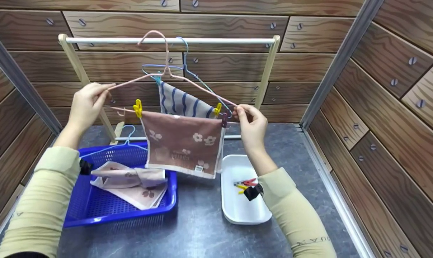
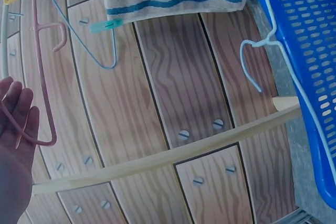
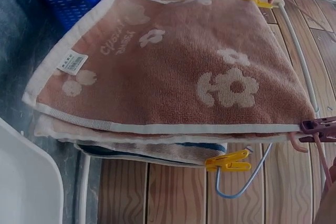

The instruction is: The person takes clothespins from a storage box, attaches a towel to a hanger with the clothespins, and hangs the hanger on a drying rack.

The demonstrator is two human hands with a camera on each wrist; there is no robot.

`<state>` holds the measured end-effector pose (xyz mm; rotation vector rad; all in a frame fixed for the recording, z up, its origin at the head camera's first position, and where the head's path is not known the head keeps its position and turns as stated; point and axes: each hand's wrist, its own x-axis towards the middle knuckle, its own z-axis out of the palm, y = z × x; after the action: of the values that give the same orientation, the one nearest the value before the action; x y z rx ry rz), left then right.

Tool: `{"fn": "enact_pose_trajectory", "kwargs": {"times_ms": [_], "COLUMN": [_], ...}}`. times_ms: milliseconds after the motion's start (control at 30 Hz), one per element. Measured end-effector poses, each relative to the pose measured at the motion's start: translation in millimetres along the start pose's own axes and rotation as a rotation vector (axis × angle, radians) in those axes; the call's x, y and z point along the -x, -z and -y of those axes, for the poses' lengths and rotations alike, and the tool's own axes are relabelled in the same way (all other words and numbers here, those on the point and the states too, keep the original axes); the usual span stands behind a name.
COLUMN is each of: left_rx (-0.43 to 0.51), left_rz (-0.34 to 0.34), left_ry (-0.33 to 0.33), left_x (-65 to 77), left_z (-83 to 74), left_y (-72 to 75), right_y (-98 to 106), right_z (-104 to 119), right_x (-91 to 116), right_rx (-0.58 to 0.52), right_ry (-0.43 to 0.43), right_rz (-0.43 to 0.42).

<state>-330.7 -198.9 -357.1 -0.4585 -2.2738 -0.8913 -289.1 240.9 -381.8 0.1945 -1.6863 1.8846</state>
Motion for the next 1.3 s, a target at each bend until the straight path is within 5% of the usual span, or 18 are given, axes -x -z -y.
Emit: {"fn": "enact_pose_trajectory", "kwargs": {"times_ms": [367, 667, 1033, 1167, 1300], "left_rx": [-0.007, -0.108, -0.201, -0.217, -0.220], "left_rz": [-0.070, -0.080, -0.110, -0.066, 0.050], "left_ry": [0.018, 0.043, 0.088, 0.092, 0.104], "left_x": [-29.5, -56.6, -72.0, -69.0, -65.7], "left_z": [-10.5, -29.9, -41.8, -37.4, -29.7], "left_y": [1.1, 8.1, -5.4, -13.1, -20.3], "right_y": [-9, -13, -10, -10, -13], "right_z": [23, 37, 31, 24, 16], "right_x": [-19, -37, -53, -52, -50], "right_rx": [-0.016, 0.000, 0.080, 0.131, 0.196], "right_ry": [0.063, 0.163, 0.286, 0.307, 0.287], "right_rz": [-0.065, -0.110, -0.155, -0.166, -0.202]}}
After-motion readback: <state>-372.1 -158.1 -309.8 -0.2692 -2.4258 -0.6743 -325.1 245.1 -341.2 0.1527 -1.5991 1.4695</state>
